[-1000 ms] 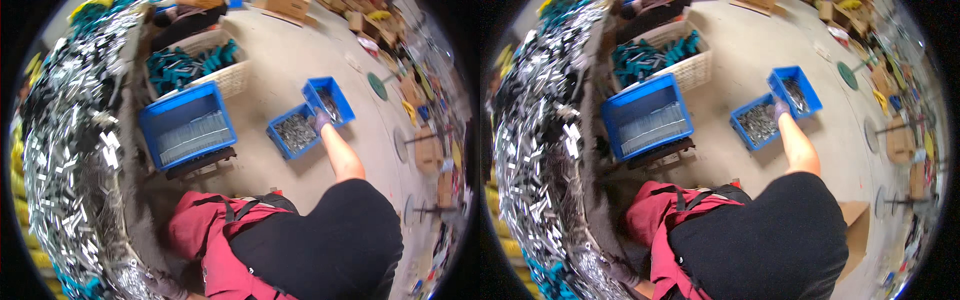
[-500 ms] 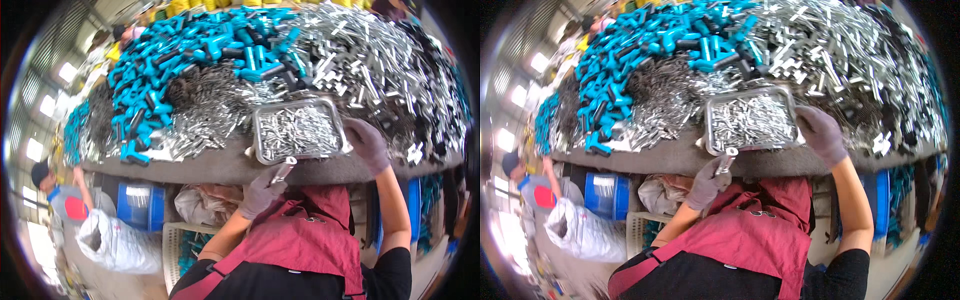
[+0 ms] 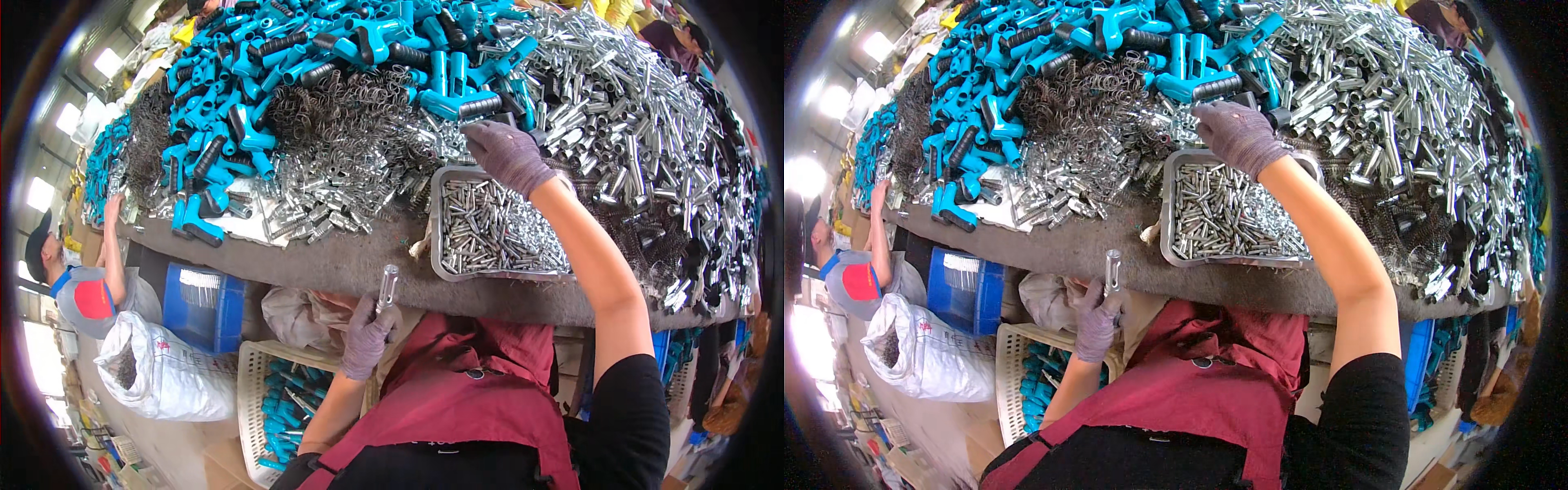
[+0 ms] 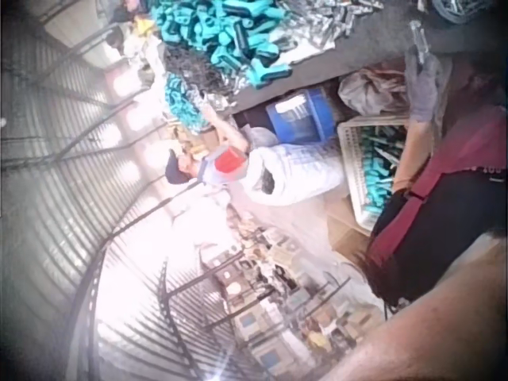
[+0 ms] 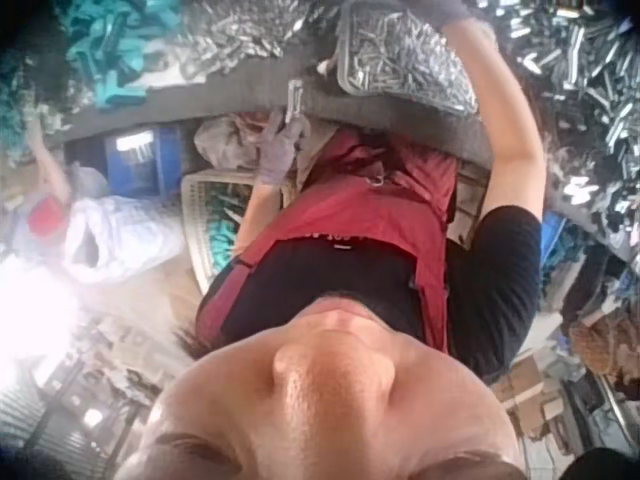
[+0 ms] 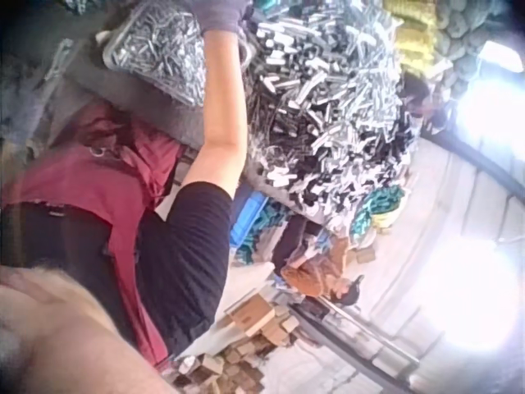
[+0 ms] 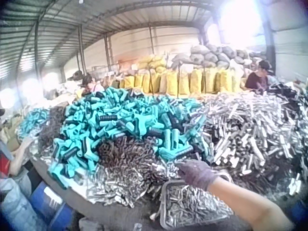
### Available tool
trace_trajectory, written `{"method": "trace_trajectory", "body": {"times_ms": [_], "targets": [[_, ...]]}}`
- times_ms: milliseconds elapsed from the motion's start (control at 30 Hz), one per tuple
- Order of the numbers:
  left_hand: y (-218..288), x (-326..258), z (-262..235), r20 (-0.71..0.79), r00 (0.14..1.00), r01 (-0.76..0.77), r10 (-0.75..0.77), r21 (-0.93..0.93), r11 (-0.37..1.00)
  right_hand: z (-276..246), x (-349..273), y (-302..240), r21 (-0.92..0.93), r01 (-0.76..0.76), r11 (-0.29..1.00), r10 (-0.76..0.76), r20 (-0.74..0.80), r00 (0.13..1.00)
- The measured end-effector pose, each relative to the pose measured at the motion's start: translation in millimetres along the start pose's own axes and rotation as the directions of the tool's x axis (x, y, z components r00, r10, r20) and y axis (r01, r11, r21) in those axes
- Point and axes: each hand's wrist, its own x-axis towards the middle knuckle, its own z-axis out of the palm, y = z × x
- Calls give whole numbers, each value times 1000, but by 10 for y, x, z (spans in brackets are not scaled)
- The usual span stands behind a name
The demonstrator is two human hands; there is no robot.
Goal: The person assembles tools by inserting metal rods, springs, and pins into metal barrels and attaching plastic handles. The person places the assembled tools into a plastic crate.
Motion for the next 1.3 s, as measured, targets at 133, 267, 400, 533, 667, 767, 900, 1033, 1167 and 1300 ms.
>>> {"method": "trace_trajectory", "body": {"times_ms": [133, 267, 400, 533, 667, 767, 900, 1033, 1167, 1300], "targets": [[68, 134, 74, 84, 996, -22, 27, -52, 998, -148, 211, -363, 122, -322, 939, 281, 266, 922], [91, 239, 83, 137, 990, 63, -45, -127, 990, 105, 364, -128, 297, -315, 901, 218, 318, 923], [-38, 278, -48, 66, 992, -104, 104, -14, 995, -93, 353, -219, 271, -185, 945, 128, 215, 968], [81, 283, -73, 27, 997, -72, 76, -102, 992, -206, 270, -88, 866, -238, 440, 137, 197, 971], [151, 381, 14, 51, 997, -55, 62, -123, 991, -103, 317, 79, 493, -404, 770, 266, 328, 907], [159, 387, 48, 39, 996, -73, 80, -163, 984, -119, 248, 189, 565, -536, 627, 463, 283, 840], [139, 402, 6, 55, 998, -18, 26, -155, 988, 9, 145, 285, 689, -610, 392, 589, 321, 741], [191, 448, 95, 52, 998, 40, -32, -154, 987, 83, 72, 387, 727, -557, 403, 570, 277, 773], [170, 497, 76, 33, 999, 10, -5, -151, 988, -53, 137, 270, 864, -504, -3, 558, 419, 716], [121, 445, 9, -21, 1000, -23, 21, -92, 996, 27, 115, 182, 897, -434, 80, 399, 371, 839]]}}
